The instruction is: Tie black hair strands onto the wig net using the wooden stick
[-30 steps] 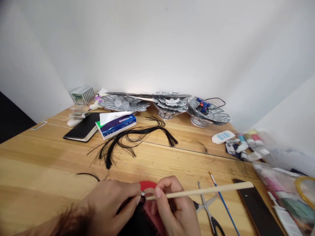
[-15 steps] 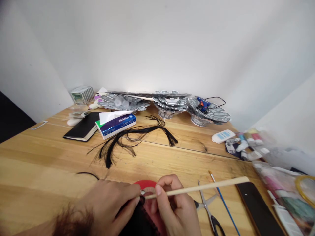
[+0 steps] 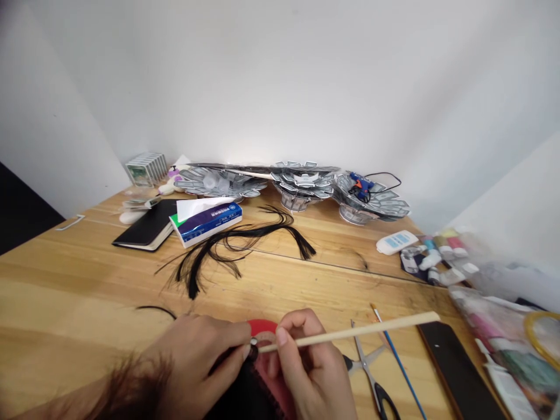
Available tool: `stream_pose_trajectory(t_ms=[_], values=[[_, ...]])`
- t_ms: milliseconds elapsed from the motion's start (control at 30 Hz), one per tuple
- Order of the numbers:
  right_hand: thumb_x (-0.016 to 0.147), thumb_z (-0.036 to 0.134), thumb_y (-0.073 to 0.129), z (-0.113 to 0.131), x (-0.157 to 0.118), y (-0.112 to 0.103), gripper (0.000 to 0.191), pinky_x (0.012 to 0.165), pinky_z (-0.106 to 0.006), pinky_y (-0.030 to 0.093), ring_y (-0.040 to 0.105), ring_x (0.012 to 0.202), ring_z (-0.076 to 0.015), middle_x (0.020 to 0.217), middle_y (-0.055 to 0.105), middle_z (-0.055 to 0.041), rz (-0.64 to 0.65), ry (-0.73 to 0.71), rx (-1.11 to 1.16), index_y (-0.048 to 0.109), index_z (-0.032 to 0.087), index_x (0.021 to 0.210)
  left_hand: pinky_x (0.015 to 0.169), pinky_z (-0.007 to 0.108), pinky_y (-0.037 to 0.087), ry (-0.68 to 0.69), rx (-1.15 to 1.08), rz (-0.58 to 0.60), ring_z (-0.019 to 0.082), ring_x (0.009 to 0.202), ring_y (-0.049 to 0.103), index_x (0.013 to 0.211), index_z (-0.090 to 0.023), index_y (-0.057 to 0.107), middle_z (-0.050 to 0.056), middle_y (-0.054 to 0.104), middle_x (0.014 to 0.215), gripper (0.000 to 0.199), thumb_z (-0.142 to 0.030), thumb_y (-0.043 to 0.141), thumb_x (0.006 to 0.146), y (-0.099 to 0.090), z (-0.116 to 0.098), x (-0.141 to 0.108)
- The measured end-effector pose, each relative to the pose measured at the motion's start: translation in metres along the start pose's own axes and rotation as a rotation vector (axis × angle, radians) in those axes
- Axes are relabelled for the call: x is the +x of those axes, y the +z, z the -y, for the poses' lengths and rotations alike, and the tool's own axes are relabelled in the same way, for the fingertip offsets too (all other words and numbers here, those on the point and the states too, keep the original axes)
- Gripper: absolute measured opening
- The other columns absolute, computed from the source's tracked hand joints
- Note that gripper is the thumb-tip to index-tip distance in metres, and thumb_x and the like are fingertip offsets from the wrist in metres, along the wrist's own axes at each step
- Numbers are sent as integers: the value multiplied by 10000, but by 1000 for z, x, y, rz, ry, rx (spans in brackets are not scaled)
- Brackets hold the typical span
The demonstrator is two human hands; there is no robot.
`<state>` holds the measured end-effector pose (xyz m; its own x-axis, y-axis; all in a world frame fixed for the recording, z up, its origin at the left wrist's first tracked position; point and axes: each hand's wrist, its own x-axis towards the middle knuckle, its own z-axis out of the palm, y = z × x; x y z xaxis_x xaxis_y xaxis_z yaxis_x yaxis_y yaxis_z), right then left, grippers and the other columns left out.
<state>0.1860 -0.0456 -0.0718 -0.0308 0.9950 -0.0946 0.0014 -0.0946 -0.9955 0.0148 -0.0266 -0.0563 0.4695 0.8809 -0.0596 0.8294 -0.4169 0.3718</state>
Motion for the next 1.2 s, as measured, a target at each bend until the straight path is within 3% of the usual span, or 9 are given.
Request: stream_pose_trajectory(t_ms=[200,333,467,633,833,1100,1200], values=[[830,579,717,5,0,7,384,505,-217,370,482,479,-107,505,549,69,-112,23,11,603,222,748,503,321,230,13,32,50,240,608,702,795,-254,686,19,756,722,308,-225,400,907,-4,2,0],[841,540,723,2,2,3,348,525,-219,397,514,499,-113,521,568,63,-28,21,2,599,225,762,491,333,206,43,49,69,251,609,712,814,-264,694,2,764,742,297,-195,412,876,-9,0,0],[849,565,702,-1,3,-1,371,508,-212,360,491,494,-105,515,546,68,-51,50,-31,600,218,770,489,332,196,54,82,87,248,594,708,803,-254,704,9,759,721,302,-171,421,868,-13,-4,1],[847,580,703,-3,3,1,383,540,-214,396,519,511,-109,518,550,71,-13,49,83,599,217,782,486,315,181,55,131,82,245,591,714,817,-231,708,36,755,703,295,-163,427,878,-15,-6,2],[848,602,689,-2,2,1,410,533,-210,355,477,510,-93,527,547,71,-46,34,46,609,210,762,487,307,250,82,138,81,251,598,716,851,-259,708,6,766,733,290,-152,439,868,-16,-4,2],[859,584,689,-2,4,0,385,544,-217,366,500,512,-102,521,545,80,12,39,77,592,218,790,498,274,331,57,52,126,228,610,714,832,-241,654,15,766,769,247,-210,420,906,-17,-5,-2],[854,591,690,0,2,1,387,541,-214,369,488,503,-99,528,567,76,-23,30,42,598,220,789,515,270,381,69,-44,62,202,597,699,807,-237,623,0,756,767,265,-231,389,929,-9,0,-8]])
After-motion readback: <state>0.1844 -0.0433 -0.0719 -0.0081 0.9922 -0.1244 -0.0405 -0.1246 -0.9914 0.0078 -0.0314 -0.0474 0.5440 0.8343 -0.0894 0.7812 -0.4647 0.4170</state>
